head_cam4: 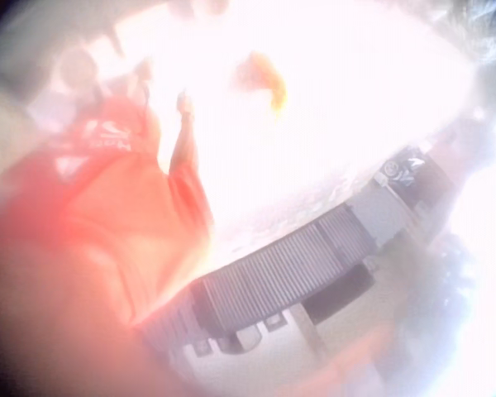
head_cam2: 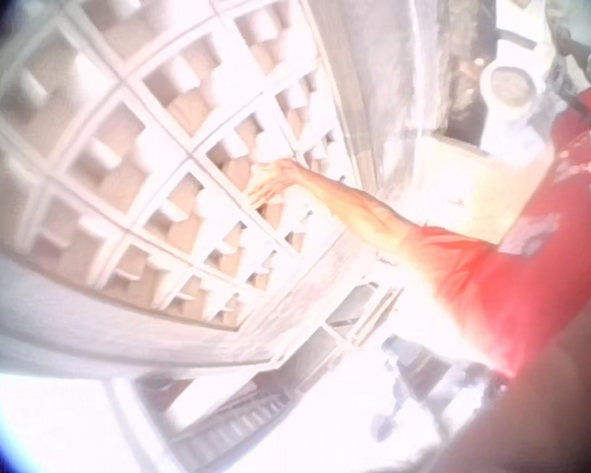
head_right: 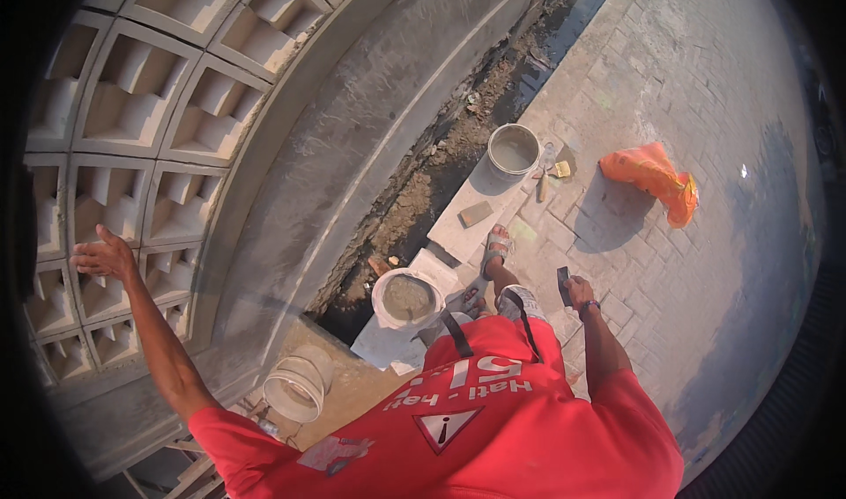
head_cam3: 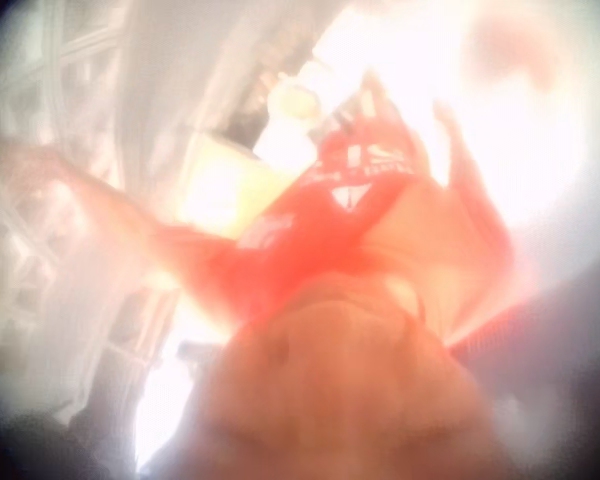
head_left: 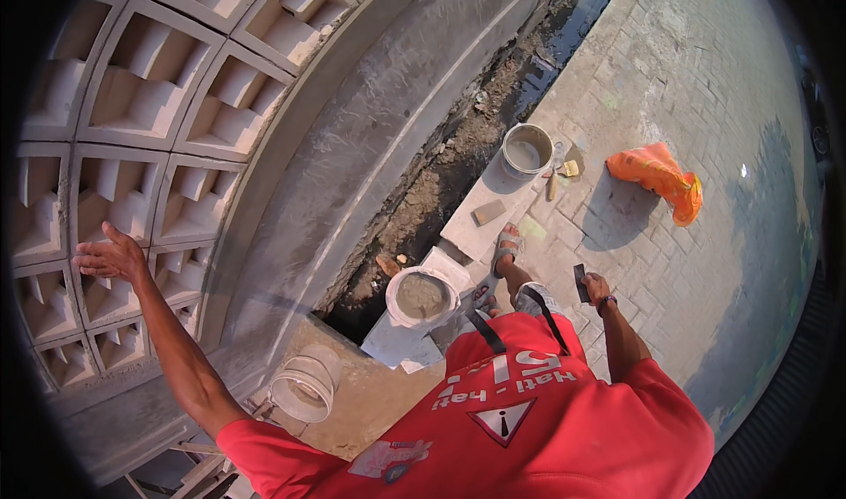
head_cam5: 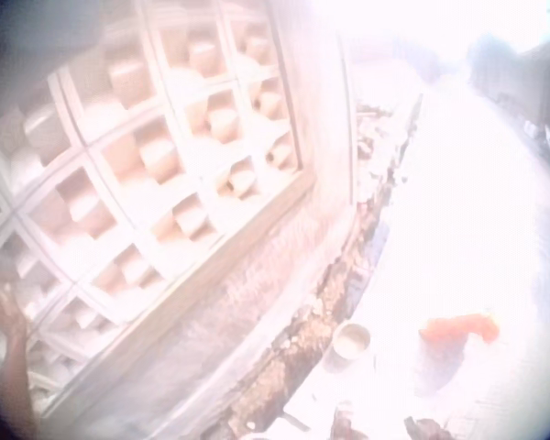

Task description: The person applies plaster to a decorative concrete wall using a trowel. They repeatedly scoop plaster from a bucket and smooth it onto the wall surface.

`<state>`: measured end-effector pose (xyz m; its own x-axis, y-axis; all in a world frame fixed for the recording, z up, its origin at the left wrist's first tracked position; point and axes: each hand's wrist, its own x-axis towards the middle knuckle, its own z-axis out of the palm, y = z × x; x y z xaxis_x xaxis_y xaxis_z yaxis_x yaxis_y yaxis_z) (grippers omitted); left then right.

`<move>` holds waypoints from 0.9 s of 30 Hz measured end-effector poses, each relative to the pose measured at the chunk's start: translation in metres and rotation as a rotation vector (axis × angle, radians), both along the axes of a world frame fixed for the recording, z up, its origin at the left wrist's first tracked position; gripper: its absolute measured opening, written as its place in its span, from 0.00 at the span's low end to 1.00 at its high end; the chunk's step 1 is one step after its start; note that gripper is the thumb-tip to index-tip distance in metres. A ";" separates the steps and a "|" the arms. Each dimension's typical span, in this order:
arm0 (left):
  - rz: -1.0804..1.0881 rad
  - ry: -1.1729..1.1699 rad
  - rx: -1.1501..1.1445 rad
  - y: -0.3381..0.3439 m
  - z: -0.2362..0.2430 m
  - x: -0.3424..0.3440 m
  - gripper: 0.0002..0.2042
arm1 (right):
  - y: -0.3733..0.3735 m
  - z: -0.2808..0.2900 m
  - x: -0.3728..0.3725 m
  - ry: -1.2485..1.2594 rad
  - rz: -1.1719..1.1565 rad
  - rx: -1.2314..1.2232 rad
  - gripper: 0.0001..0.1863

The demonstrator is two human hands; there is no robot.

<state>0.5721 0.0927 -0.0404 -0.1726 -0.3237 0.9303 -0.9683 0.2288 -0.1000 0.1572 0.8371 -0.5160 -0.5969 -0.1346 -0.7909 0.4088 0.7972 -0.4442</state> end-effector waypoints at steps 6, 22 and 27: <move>0.077 -0.018 -0.032 0.002 -0.009 -0.010 0.46 | -0.094 -0.010 -0.075 -0.232 -0.094 -0.207 0.22; 0.312 0.075 -0.051 -0.025 -0.007 -0.005 0.51 | -0.284 -0.161 -0.224 0.368 0.309 -0.219 0.51; 0.356 -0.064 -0.214 -0.023 0.007 0.015 0.45 | -0.335 -0.247 -0.222 0.418 0.508 0.088 0.54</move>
